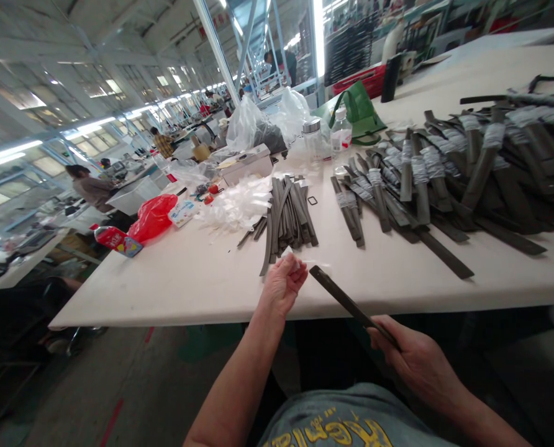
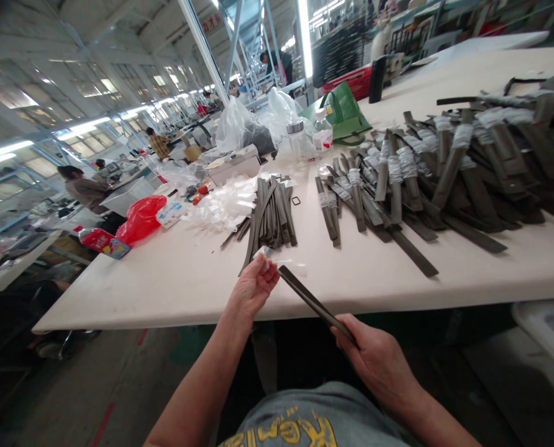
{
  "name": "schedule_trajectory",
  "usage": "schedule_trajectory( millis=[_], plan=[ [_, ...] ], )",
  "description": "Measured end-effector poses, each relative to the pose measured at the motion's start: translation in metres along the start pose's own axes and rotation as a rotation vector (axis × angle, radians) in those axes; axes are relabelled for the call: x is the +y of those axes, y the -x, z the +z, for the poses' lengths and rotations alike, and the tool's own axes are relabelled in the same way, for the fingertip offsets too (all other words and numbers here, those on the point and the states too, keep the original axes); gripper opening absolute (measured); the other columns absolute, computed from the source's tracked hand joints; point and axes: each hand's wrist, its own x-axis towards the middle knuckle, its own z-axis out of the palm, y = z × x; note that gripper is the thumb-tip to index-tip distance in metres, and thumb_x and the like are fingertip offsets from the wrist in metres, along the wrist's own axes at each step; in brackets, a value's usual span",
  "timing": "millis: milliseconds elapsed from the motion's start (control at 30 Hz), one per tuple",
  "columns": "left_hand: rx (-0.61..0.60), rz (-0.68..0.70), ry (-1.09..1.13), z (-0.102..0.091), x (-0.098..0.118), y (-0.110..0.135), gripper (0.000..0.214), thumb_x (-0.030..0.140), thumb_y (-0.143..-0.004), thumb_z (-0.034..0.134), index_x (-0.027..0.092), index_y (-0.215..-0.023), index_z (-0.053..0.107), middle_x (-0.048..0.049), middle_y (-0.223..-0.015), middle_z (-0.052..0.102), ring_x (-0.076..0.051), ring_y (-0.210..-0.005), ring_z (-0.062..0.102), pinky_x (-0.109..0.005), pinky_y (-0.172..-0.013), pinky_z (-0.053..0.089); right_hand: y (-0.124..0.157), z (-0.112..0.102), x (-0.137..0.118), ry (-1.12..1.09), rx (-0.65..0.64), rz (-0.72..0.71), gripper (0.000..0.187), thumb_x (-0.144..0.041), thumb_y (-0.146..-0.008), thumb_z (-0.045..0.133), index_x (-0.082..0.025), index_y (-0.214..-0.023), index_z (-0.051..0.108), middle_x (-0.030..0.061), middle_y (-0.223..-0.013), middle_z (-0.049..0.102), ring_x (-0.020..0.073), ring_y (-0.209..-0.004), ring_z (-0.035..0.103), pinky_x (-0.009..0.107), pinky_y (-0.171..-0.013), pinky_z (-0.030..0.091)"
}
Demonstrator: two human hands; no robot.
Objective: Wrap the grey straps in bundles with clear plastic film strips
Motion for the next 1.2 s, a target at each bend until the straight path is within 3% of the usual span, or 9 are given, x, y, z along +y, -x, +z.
schedule_trajectory(
  millis=[167,333,733,933,1133,1200],
  plan=[
    [0.054,0.010,0.039,0.004,-0.001,0.000,0.027,0.033,-0.065,0.081,0.016,-0.073,0.061,0.0012,-0.070,0.067,-0.012,-0.066,0.065,-0.026,-0.072,0.051,0.002,0.012,0.002,0.095,0.013,-0.074,0.021,-0.038,-0.090,0.043,-0.025,-0.089,0.059,0.0007,-0.066,0.063,0.0174,-0.054,0.058,0.026,-0.052,0.041],
    [0.070,-0.040,0.075,0.006,-0.002,0.002,0.019,0.032,-0.075,0.074,0.017,-0.083,0.065,-0.0011,-0.081,0.071,-0.013,-0.072,0.067,-0.026,-0.069,0.051,-0.002,0.014,-0.006,0.047,0.001,-0.023,0.032,-0.044,-0.093,0.037,-0.025,-0.073,0.053,-0.0007,-0.057,0.057,0.0159,-0.049,0.055,0.025,-0.049,0.039],
    [0.035,-0.014,-0.024,0.004,-0.017,0.008,0.034,0.037,-0.060,0.084,0.016,-0.080,0.067,-0.0045,-0.081,0.072,-0.016,-0.072,0.068,-0.029,-0.074,0.052,-0.007,0.019,-0.006,0.076,-0.011,-0.024,0.029,-0.042,-0.092,0.039,-0.024,-0.074,0.053,-0.0001,-0.059,0.058,0.0156,-0.049,0.053,0.025,-0.050,0.038],
    [-0.070,0.003,-0.132,0.006,-0.044,0.021,0.036,0.039,-0.059,0.084,0.011,-0.076,0.070,-0.0066,-0.075,0.071,-0.015,-0.068,0.066,-0.027,-0.072,0.052,-0.032,0.024,-0.030,-0.131,-0.076,0.050,0.038,-0.051,-0.094,0.035,-0.023,-0.073,0.050,-0.0014,-0.058,0.056,0.0154,-0.047,0.054,0.027,-0.052,0.041],
    [-0.037,0.174,-0.140,0.003,-0.023,0.021,0.031,0.037,-0.062,0.082,0.012,-0.078,0.072,-0.0068,-0.076,0.071,-0.016,-0.073,0.066,-0.030,-0.081,0.050,-0.040,0.028,-0.035,-0.350,-0.222,0.039,0.042,-0.055,-0.094,0.033,-0.021,-0.081,0.054,-0.0010,-0.063,0.058,0.0153,-0.050,0.057,0.027,-0.052,0.045],
    [-0.070,0.188,-0.232,-0.001,-0.025,0.026,0.028,0.036,-0.065,0.080,0.013,-0.078,0.073,-0.0068,-0.076,0.071,-0.017,-0.074,0.065,-0.030,-0.080,0.050,-0.040,0.028,-0.032,-0.351,-0.218,0.049,0.042,-0.055,-0.093,0.034,-0.021,-0.084,0.055,-0.0010,-0.062,0.057,0.0152,-0.048,0.056,0.027,-0.050,0.044]
  ],
)
